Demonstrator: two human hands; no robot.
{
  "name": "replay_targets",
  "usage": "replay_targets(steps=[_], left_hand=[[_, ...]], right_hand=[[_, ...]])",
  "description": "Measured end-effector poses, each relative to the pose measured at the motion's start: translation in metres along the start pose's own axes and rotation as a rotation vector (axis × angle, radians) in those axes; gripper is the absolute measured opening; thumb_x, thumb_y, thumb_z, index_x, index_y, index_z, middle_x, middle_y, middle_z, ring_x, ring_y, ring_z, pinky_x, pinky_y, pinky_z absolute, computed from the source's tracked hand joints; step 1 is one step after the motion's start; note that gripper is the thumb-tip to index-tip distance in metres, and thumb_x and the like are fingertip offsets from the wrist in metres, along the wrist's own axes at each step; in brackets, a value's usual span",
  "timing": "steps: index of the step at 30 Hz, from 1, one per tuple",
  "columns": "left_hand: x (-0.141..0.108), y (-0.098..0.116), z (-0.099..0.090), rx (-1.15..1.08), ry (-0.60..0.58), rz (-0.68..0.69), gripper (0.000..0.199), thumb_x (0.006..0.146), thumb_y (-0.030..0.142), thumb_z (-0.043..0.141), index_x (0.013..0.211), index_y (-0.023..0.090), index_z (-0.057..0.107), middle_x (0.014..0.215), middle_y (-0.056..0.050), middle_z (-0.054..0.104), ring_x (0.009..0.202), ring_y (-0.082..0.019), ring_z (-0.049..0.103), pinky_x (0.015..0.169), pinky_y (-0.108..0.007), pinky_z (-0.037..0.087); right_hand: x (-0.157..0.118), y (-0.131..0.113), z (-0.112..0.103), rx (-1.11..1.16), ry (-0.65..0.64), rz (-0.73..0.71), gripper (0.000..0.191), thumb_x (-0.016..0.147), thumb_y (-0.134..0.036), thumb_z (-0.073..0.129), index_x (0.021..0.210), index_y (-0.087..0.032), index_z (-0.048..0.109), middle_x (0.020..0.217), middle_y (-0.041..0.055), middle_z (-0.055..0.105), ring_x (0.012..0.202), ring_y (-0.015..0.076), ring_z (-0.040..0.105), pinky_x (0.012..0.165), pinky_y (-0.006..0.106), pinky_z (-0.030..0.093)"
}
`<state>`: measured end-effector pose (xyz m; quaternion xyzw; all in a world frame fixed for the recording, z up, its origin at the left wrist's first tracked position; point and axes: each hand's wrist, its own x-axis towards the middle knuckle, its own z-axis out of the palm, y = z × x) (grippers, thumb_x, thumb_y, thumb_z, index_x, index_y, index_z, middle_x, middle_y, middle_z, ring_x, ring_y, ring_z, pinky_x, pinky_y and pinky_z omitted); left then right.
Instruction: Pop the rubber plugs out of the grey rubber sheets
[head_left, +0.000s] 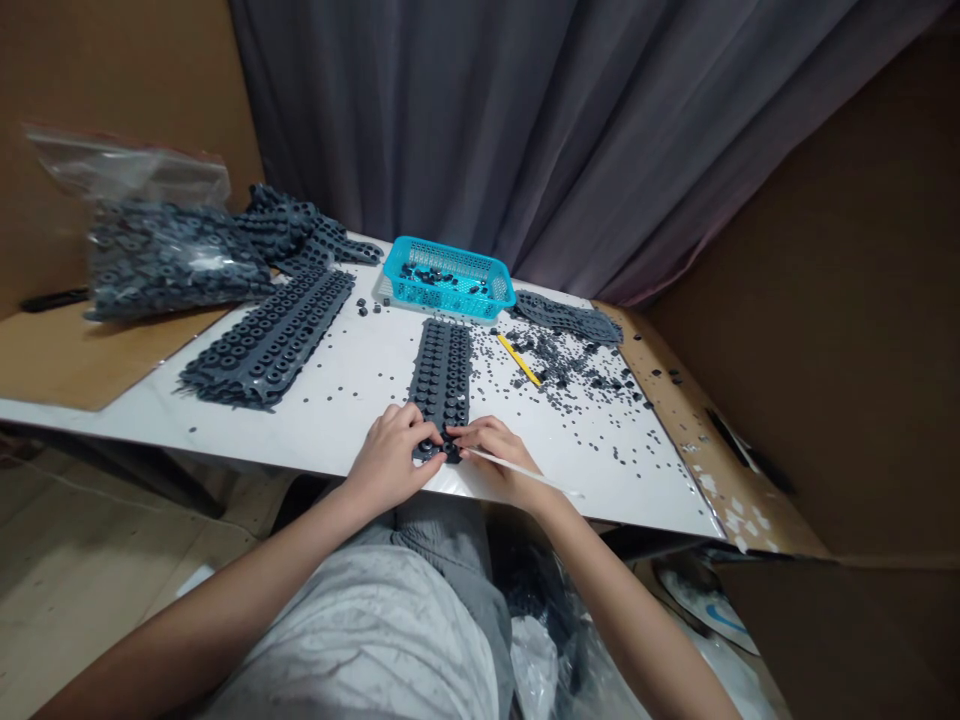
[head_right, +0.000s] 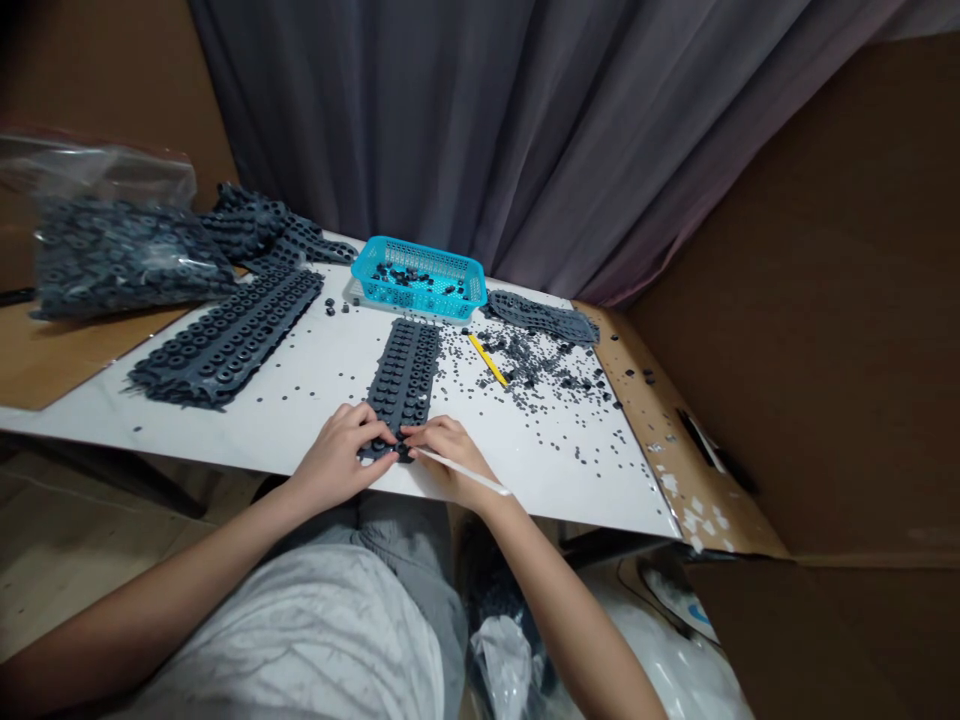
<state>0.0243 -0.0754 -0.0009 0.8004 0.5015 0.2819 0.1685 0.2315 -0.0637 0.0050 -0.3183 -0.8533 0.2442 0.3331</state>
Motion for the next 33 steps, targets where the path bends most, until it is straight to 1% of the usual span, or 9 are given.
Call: replay_targets(steps=[6, 10, 13, 19, 23, 28, 30, 33], left_hand=[[0.0, 0.001, -0.001, 0.0, -0.007, -0.006, 0.011, 0.081, 0.029, 0.059, 0.086, 0.022, 0.065, 0.088, -0.005, 0.05, 0.091, -0.023, 0.047, 0.079, -0.036, 0.042], [0.0, 0.001, 0.0, -0.003, -0.007, -0.009, 0.011, 0.081, 0.029, 0.059, 0.087, 0.022, 0.065, 0.089, -0.004, 0.05, 0.091, -0.023, 0.047, 0.08, -0.037, 0.042], [0.0, 0.001, 0.0, 0.003, -0.01, -0.01, 0.011, 0.081, 0.029, 0.059, 0.087, 0.022, 0.066, 0.089, -0.004, 0.05, 0.091, -0.023, 0.047, 0.08, -0.036, 0.042], [0.001, 0.0, 0.0, 0.016, -0.025, -0.004, 0.011, 0.08, 0.029, 0.059, 0.087, 0.023, 0.065, 0.088, -0.004, 0.049, 0.089, -0.023, 0.047, 0.079, -0.036, 0.041], [0.001, 0.0, 0.0, 0.016, -0.022, -0.007, 0.009, 0.079, 0.026, 0.059, 0.086, 0.023, 0.065, 0.088, -0.004, 0.049, 0.089, -0.022, 0.047, 0.077, -0.036, 0.041], [0.002, 0.002, 0.0, 0.019, -0.019, -0.009, 0.008, 0.08, 0.027, 0.059, 0.085, 0.023, 0.065, 0.086, -0.003, 0.049, 0.088, -0.022, 0.047, 0.077, -0.036, 0.041], [0.002, 0.002, 0.0, 0.022, -0.026, -0.015, 0.008, 0.08, 0.028, 0.059, 0.085, 0.023, 0.065, 0.086, -0.003, 0.049, 0.088, -0.022, 0.047, 0.077, -0.036, 0.041], [0.001, 0.002, 0.0, 0.023, -0.03, -0.015, 0.009, 0.08, 0.028, 0.058, 0.085, 0.023, 0.065, 0.086, -0.004, 0.049, 0.089, -0.023, 0.047, 0.078, -0.037, 0.041]], right_hand=[[0.0, -0.001, -0.003, 0.065, 0.031, 0.012, 0.015, 0.094, -0.029, 0.048, 0.095, -0.022, 0.061, 0.105, 0.0125, 0.069, 0.096, 0.0212, 0.061, 0.079, 0.038, 0.052], [0.0, 0.0, -0.002, 0.043, 0.027, -0.007, 0.013, 0.093, -0.028, 0.05, 0.094, -0.021, 0.061, 0.105, 0.0111, 0.07, 0.095, 0.0205, 0.06, 0.081, 0.038, 0.051], [0.0, 0.003, -0.001, -0.041, -0.002, -0.045, 0.016, 0.094, -0.027, 0.047, 0.094, -0.021, 0.062, 0.105, 0.0096, 0.07, 0.093, 0.0201, 0.059, 0.082, 0.038, 0.05], [0.003, 0.016, 0.002, -0.389, -0.093, -0.167, 0.02, 0.095, -0.026, 0.045, 0.097, -0.022, 0.064, 0.114, 0.0085, 0.068, 0.092, 0.0218, 0.057, 0.08, 0.04, 0.048], [0.003, 0.018, 0.003, -0.428, -0.128, -0.17, 0.024, 0.096, -0.024, 0.041, 0.104, -0.023, 0.064, 0.117, 0.0104, 0.066, 0.095, 0.022, 0.055, 0.082, 0.04, 0.048], [0.001, 0.013, 0.005, -0.431, -0.101, -0.156, 0.026, 0.097, -0.023, 0.039, 0.107, -0.022, 0.063, 0.117, 0.0125, 0.064, 0.098, 0.0226, 0.053, 0.085, 0.041, 0.049], [0.001, 0.014, 0.006, -0.448, -0.084, -0.152, 0.025, 0.096, -0.023, 0.04, 0.106, -0.021, 0.062, 0.117, 0.0129, 0.063, 0.096, 0.0228, 0.053, 0.084, 0.041, 0.049], [0.001, 0.019, 0.005, -0.45, -0.023, -0.099, 0.024, 0.096, -0.022, 0.04, 0.104, -0.02, 0.062, 0.118, 0.0145, 0.062, 0.096, 0.0237, 0.053, 0.083, 0.041, 0.05]])
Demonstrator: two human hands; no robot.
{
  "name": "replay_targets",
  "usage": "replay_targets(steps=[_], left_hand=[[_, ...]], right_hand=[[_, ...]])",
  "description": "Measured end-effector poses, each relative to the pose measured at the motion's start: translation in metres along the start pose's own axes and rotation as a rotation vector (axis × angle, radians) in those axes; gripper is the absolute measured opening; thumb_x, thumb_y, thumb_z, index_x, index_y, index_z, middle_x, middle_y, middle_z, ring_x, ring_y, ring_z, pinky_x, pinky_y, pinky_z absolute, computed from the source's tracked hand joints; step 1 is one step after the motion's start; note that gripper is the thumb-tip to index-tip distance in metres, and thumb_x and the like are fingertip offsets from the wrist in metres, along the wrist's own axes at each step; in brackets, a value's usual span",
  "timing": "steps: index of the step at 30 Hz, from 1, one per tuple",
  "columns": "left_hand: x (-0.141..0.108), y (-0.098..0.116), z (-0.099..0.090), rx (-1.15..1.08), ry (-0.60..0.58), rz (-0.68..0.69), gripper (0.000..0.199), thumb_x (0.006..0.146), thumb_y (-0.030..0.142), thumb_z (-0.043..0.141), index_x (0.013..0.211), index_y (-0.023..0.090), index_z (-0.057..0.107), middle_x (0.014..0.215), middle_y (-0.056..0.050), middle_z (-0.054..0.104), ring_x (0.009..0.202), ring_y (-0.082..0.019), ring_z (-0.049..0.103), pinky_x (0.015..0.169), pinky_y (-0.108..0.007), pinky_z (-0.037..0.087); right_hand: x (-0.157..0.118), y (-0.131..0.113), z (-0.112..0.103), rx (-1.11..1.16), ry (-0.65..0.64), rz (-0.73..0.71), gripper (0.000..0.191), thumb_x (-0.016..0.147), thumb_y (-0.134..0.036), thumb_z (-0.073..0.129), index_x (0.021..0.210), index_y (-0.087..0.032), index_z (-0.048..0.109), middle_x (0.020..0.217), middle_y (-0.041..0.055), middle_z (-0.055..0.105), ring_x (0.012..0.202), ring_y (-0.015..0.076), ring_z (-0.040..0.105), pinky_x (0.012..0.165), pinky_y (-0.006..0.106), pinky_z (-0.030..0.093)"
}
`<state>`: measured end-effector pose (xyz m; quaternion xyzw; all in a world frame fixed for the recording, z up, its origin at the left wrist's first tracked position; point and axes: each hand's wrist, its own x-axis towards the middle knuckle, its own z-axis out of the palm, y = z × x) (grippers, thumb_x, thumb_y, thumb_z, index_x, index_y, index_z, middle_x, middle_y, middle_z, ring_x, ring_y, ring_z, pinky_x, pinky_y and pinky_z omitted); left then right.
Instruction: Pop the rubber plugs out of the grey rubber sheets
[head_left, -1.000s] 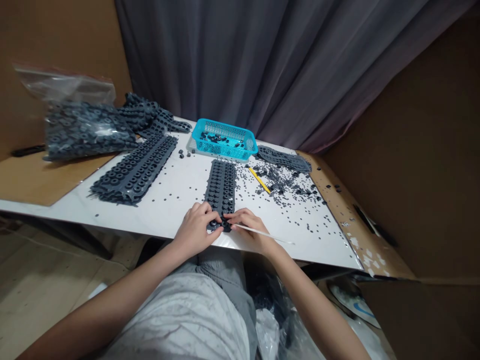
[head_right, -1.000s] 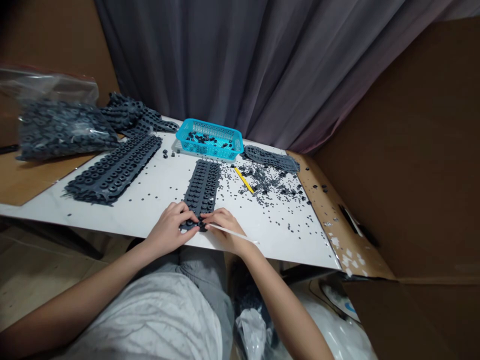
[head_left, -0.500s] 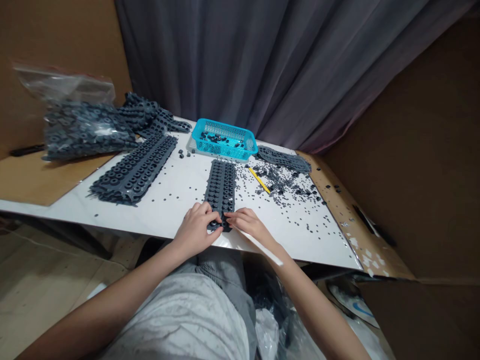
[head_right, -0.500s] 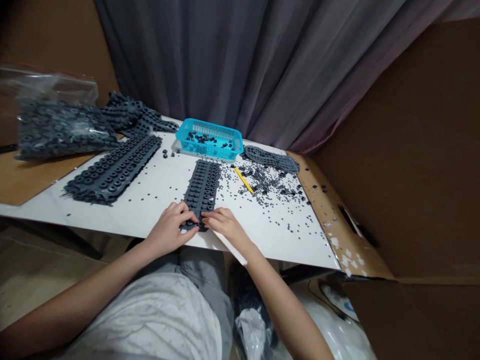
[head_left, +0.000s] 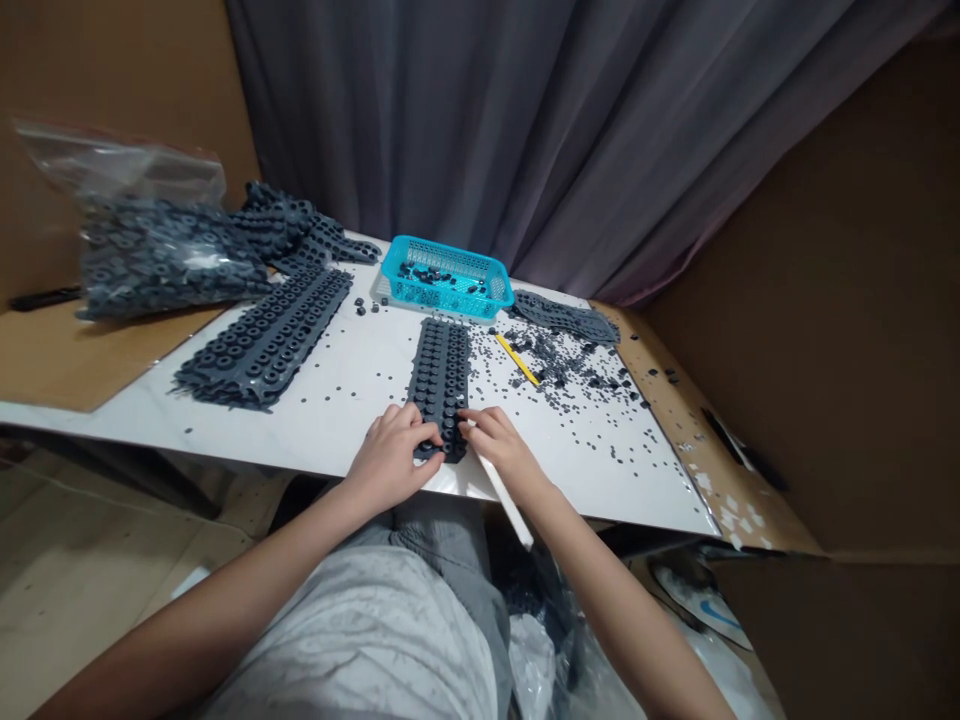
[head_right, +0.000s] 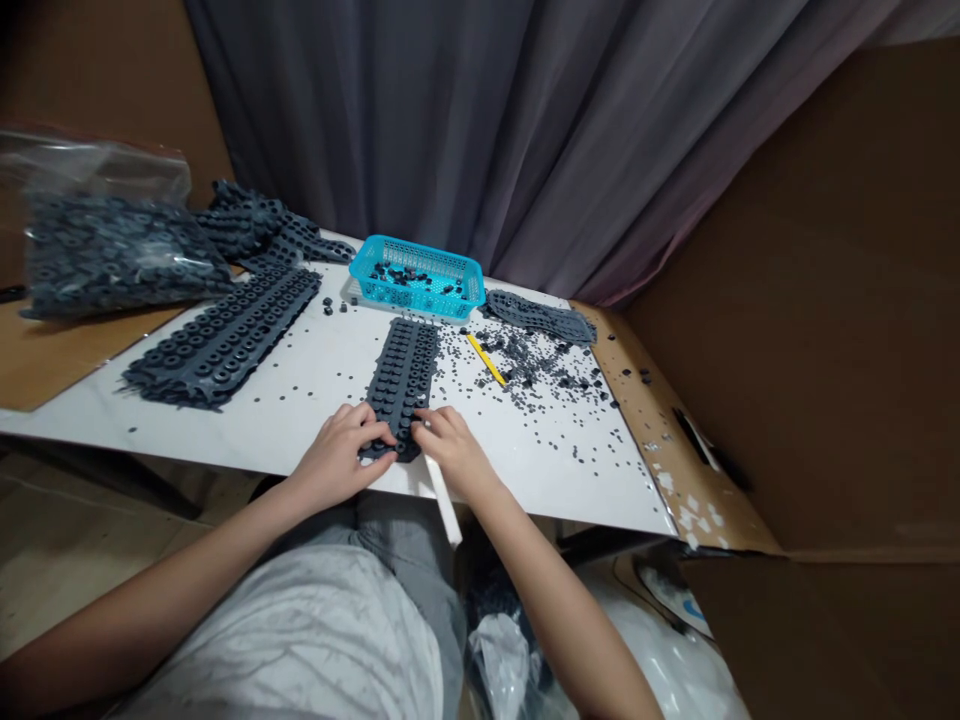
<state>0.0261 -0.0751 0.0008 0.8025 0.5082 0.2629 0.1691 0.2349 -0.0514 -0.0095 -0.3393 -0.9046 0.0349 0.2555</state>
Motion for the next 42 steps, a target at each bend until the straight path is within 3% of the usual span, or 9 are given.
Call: replay_targets(steps=[3, 8, 12, 16, 23, 42], left_hand=[[-0.001, -0.001, 0.001, -0.004, 0.021, 0.02, 0.01, 0.08, 0.027, 0.058, 0.085, 0.022, 0.065, 0.086, -0.004, 0.049, 0.088, -0.023, 0.047, 0.078, -0.037, 0.041], [-0.004, -0.001, 0.002, 0.008, 0.073, 0.046, 0.012, 0.08, 0.028, 0.059, 0.086, 0.022, 0.067, 0.086, -0.004, 0.05, 0.088, -0.022, 0.047, 0.078, -0.036, 0.042], [-0.005, -0.002, 0.001, -0.027, 0.095, 0.044, 0.012, 0.079, 0.027, 0.061, 0.087, 0.023, 0.067, 0.086, -0.004, 0.051, 0.088, -0.022, 0.048, 0.078, -0.036, 0.042], [0.002, -0.006, 0.001, -0.129, 0.114, -0.005, 0.013, 0.078, 0.023, 0.059, 0.088, 0.023, 0.068, 0.084, -0.003, 0.053, 0.087, -0.021, 0.049, 0.079, -0.035, 0.043], [0.02, -0.008, 0.006, -0.04, 0.061, -0.045, 0.009, 0.075, 0.027, 0.066, 0.081, 0.023, 0.072, 0.084, -0.004, 0.056, 0.087, -0.023, 0.051, 0.076, -0.036, 0.043], [0.024, -0.007, 0.005, -0.085, 0.022, -0.053, 0.009, 0.08, 0.025, 0.064, 0.078, 0.022, 0.072, 0.079, -0.003, 0.058, 0.083, -0.021, 0.051, 0.074, -0.033, 0.041]], right_hand=[[0.0, 0.005, -0.002, 0.077, 0.066, 0.092, 0.021, 0.095, -0.025, 0.042, 0.101, -0.021, 0.062, 0.114, 0.0136, 0.065, 0.097, 0.024, 0.056, 0.083, 0.042, 0.051], [0.003, 0.003, -0.012, 0.327, 0.305, 0.38, 0.016, 0.093, -0.029, 0.049, 0.097, -0.02, 0.061, 0.11, 0.0126, 0.067, 0.103, 0.0243, 0.062, 0.086, 0.043, 0.05], [0.006, -0.006, -0.016, 0.733, 0.148, 0.47, 0.016, 0.087, -0.035, 0.06, 0.092, -0.02, 0.064, 0.107, 0.0102, 0.069, 0.103, 0.0218, 0.064, 0.087, 0.038, 0.052], [0.005, -0.013, -0.011, 0.902, 0.08, 0.496, 0.018, 0.084, -0.036, 0.064, 0.09, -0.019, 0.064, 0.107, 0.0098, 0.07, 0.099, 0.0205, 0.066, 0.086, 0.038, 0.053], [0.0, -0.015, -0.012, 0.902, 0.042, 0.5, 0.02, 0.085, -0.037, 0.062, 0.089, -0.018, 0.064, 0.109, 0.0121, 0.069, 0.103, 0.0223, 0.065, 0.087, 0.041, 0.052], [-0.006, -0.012, -0.008, 0.734, 0.034, 0.442, 0.018, 0.089, -0.036, 0.056, 0.096, -0.02, 0.062, 0.105, 0.0099, 0.07, 0.098, 0.0221, 0.066, 0.082, 0.035, 0.052]])
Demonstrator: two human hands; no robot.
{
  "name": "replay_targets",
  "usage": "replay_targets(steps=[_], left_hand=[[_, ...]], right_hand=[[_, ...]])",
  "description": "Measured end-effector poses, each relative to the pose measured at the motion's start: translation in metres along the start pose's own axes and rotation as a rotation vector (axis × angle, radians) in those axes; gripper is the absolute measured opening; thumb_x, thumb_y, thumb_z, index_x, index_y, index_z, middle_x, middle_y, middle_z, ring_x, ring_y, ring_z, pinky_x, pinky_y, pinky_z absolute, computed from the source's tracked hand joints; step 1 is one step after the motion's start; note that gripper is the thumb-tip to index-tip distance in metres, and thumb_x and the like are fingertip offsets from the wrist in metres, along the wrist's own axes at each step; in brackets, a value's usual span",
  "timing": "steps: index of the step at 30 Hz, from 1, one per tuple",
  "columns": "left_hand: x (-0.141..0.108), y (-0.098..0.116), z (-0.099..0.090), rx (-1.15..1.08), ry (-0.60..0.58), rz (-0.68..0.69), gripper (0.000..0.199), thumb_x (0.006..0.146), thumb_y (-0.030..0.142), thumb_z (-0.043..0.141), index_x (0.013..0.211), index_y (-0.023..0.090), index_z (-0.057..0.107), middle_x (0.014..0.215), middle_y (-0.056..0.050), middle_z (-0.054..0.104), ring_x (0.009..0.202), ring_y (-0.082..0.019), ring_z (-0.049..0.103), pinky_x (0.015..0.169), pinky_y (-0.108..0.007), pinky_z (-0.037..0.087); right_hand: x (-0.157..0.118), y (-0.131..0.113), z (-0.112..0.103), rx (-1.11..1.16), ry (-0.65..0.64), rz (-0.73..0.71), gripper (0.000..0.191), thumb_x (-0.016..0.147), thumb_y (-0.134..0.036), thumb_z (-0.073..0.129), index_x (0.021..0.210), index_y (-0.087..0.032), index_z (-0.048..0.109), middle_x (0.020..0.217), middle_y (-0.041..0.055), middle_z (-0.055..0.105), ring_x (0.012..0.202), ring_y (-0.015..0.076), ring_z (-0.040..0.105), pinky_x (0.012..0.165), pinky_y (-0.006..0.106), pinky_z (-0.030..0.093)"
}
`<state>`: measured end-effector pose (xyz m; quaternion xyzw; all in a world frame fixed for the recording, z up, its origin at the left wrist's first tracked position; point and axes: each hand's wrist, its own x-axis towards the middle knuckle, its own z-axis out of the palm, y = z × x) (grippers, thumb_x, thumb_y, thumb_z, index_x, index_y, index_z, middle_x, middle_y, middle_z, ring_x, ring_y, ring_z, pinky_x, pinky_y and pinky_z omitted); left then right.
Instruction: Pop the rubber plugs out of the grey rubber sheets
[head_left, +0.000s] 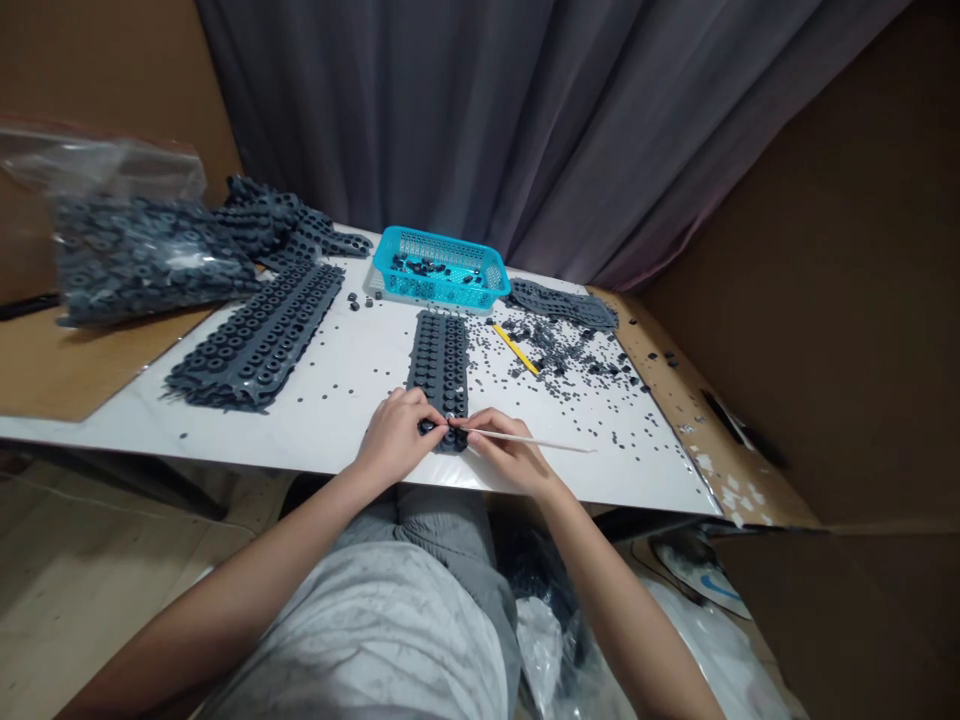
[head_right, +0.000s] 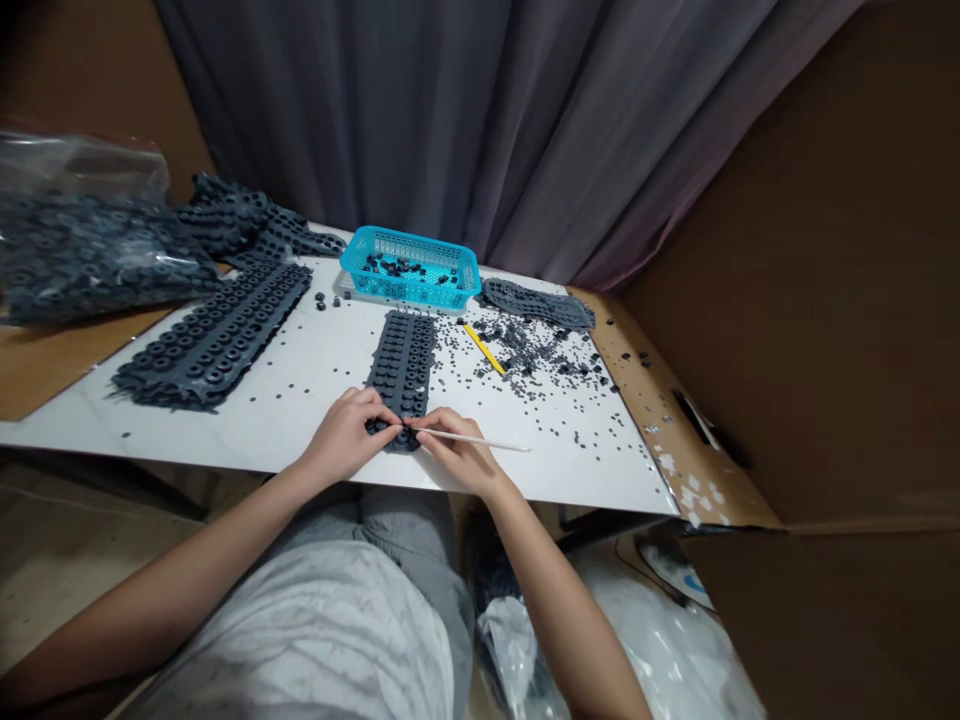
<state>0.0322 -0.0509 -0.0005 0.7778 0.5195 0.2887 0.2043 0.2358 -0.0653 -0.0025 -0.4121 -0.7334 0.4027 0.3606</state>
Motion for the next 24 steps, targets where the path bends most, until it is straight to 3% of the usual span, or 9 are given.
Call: replay_targets(steps=[8, 24], left_hand=[[0.0006, -0.0025, 0.0013, 0.001, -0.015, -0.002, 0.011, 0.081, 0.025, 0.062, 0.078, 0.023, 0.073, 0.078, -0.002, 0.057, 0.08, -0.02, 0.051, 0.073, -0.033, 0.04], [0.0004, 0.0, -0.0008, 0.025, -0.036, -0.013, 0.012, 0.082, 0.027, 0.061, 0.079, 0.023, 0.072, 0.079, -0.003, 0.057, 0.083, -0.021, 0.051, 0.073, -0.033, 0.039]], right_hand=[[-0.0005, -0.0028, 0.0032, -0.161, 0.013, -0.228, 0.011, 0.092, -0.025, 0.052, 0.096, -0.021, 0.062, 0.097, 0.0109, 0.067, 0.098, 0.0208, 0.064, 0.081, 0.034, 0.051], [0.0002, -0.0062, 0.0048, -0.276, -0.033, -0.321, 0.013, 0.095, -0.021, 0.044, 0.098, -0.021, 0.057, 0.104, 0.0107, 0.066, 0.098, 0.0191, 0.061, 0.081, 0.036, 0.053]])
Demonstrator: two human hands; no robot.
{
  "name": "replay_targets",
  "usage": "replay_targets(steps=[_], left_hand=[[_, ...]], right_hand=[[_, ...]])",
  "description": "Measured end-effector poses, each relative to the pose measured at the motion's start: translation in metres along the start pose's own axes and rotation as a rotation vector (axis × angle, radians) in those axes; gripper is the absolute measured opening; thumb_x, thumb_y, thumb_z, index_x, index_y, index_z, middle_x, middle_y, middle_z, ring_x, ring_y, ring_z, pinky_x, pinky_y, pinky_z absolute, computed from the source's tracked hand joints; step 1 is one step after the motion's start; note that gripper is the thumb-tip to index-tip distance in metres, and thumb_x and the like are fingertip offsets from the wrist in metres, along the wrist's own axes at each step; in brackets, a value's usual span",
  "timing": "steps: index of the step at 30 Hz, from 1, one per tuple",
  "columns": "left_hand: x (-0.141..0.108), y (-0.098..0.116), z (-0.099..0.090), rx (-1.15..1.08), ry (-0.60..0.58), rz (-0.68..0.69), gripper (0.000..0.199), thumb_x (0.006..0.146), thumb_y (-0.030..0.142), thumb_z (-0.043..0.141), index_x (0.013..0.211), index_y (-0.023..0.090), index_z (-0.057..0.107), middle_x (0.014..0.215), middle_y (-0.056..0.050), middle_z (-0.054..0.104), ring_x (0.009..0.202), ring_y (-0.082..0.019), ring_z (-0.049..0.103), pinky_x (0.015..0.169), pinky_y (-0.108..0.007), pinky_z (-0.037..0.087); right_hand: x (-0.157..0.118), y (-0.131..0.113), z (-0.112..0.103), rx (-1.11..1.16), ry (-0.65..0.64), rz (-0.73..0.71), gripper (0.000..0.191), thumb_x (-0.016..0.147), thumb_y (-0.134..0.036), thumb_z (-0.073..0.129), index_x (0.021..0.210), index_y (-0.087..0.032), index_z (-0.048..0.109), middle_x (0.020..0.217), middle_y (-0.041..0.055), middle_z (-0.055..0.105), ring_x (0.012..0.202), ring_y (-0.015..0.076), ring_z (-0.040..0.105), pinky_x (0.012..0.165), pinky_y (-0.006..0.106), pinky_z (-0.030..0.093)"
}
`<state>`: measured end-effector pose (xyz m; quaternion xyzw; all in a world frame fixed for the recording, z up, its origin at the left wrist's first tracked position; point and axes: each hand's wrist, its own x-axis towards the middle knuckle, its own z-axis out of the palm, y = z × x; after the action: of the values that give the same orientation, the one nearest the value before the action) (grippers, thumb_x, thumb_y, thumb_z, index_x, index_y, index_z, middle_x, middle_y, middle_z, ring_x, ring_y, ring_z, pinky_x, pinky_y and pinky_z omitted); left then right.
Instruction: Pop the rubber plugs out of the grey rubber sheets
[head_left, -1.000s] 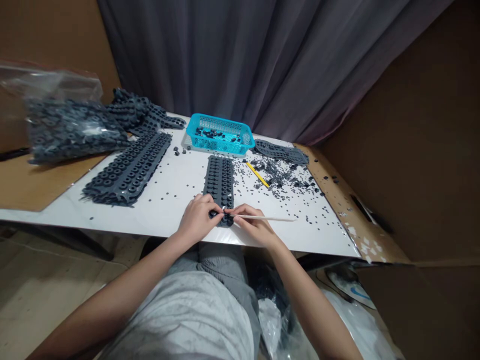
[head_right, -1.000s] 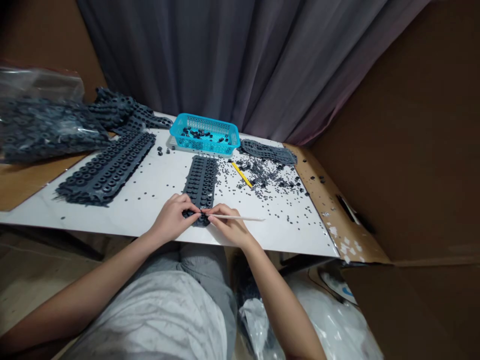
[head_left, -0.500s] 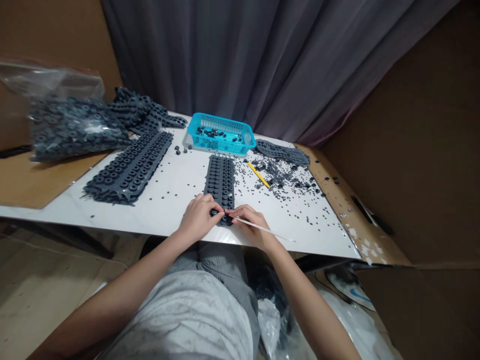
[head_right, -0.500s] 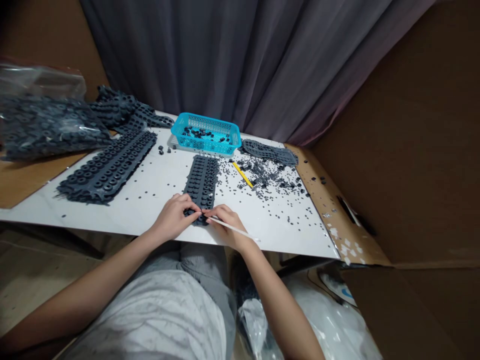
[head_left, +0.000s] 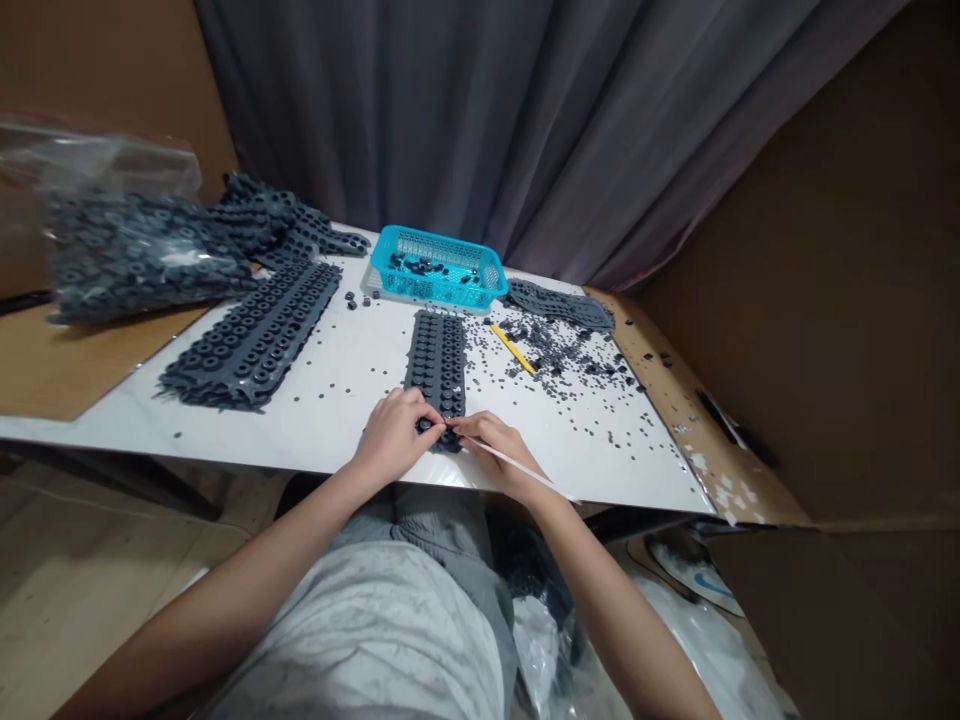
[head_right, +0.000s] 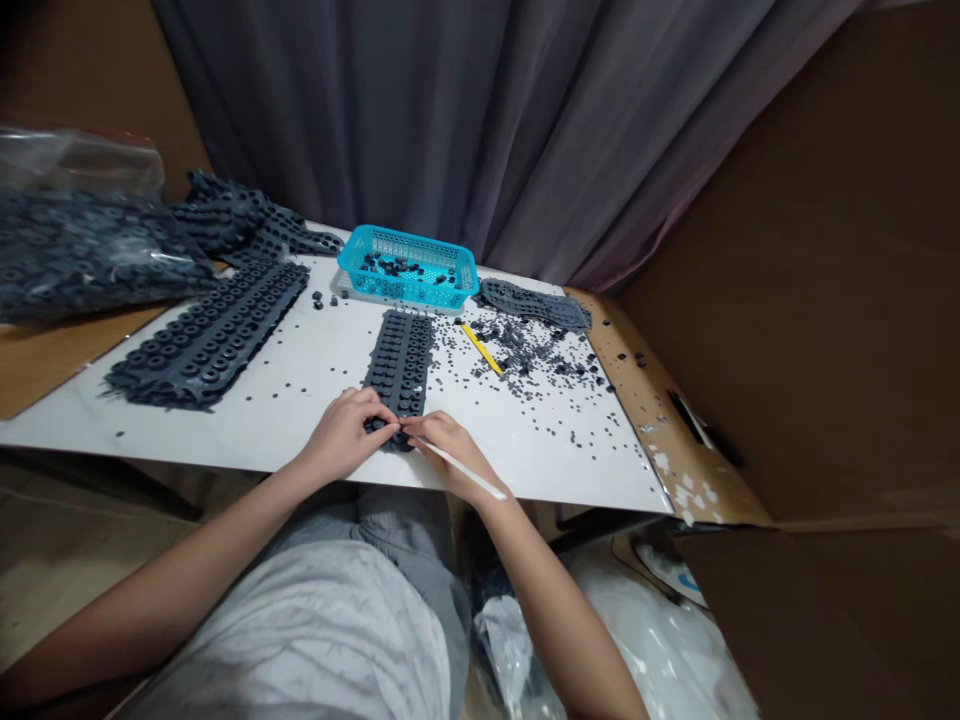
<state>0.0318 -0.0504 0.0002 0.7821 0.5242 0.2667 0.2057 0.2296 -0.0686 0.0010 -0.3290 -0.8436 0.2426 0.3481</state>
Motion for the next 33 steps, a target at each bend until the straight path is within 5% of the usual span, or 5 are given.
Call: replay_targets(steps=[12, 15, 22, 33], left_hand=[[0.0, -0.002, 0.002, -0.01, 0.0, 0.007, 0.011, 0.081, 0.027, 0.062, 0.077, 0.023, 0.071, 0.08, -0.003, 0.057, 0.084, -0.021, 0.051, 0.074, -0.033, 0.039], [0.0, -0.004, 0.003, -0.01, 0.002, 0.02, 0.011, 0.081, 0.028, 0.062, 0.078, 0.024, 0.071, 0.08, -0.003, 0.057, 0.084, -0.021, 0.051, 0.075, -0.034, 0.04], [-0.004, -0.007, 0.0, -0.071, 0.026, 0.061, 0.011, 0.078, 0.024, 0.064, 0.088, 0.022, 0.068, 0.084, -0.003, 0.056, 0.088, -0.021, 0.051, 0.08, -0.035, 0.041], [-0.004, -0.006, 0.0, -0.049, 0.011, 0.06, 0.011, 0.08, 0.025, 0.063, 0.088, 0.023, 0.071, 0.084, -0.003, 0.056, 0.086, -0.021, 0.05, 0.08, -0.035, 0.042]], right_hand=[[-0.001, 0.001, 0.003, -0.06, 0.023, 0.047, 0.015, 0.095, -0.022, 0.042, 0.097, -0.021, 0.057, 0.108, 0.0109, 0.067, 0.097, 0.0191, 0.062, 0.084, 0.036, 0.052], [-0.002, 0.001, 0.002, 0.014, 0.084, 0.135, 0.014, 0.094, -0.026, 0.045, 0.097, -0.021, 0.058, 0.109, 0.0107, 0.068, 0.099, 0.0201, 0.064, 0.085, 0.037, 0.052], [-0.002, 0.013, -0.002, 0.319, 0.469, 0.521, 0.027, 0.085, -0.042, 0.059, 0.1, -0.02, 0.064, 0.105, 0.0092, 0.07, 0.092, 0.0214, 0.068, 0.085, 0.038, 0.055], [-0.001, 0.008, 0.0, 0.406, 0.464, 0.647, 0.027, 0.07, -0.04, 0.074, 0.084, -0.017, 0.072, 0.077, 0.007, 0.074, 0.072, 0.0214, 0.07, 0.068, 0.034, 0.057]])
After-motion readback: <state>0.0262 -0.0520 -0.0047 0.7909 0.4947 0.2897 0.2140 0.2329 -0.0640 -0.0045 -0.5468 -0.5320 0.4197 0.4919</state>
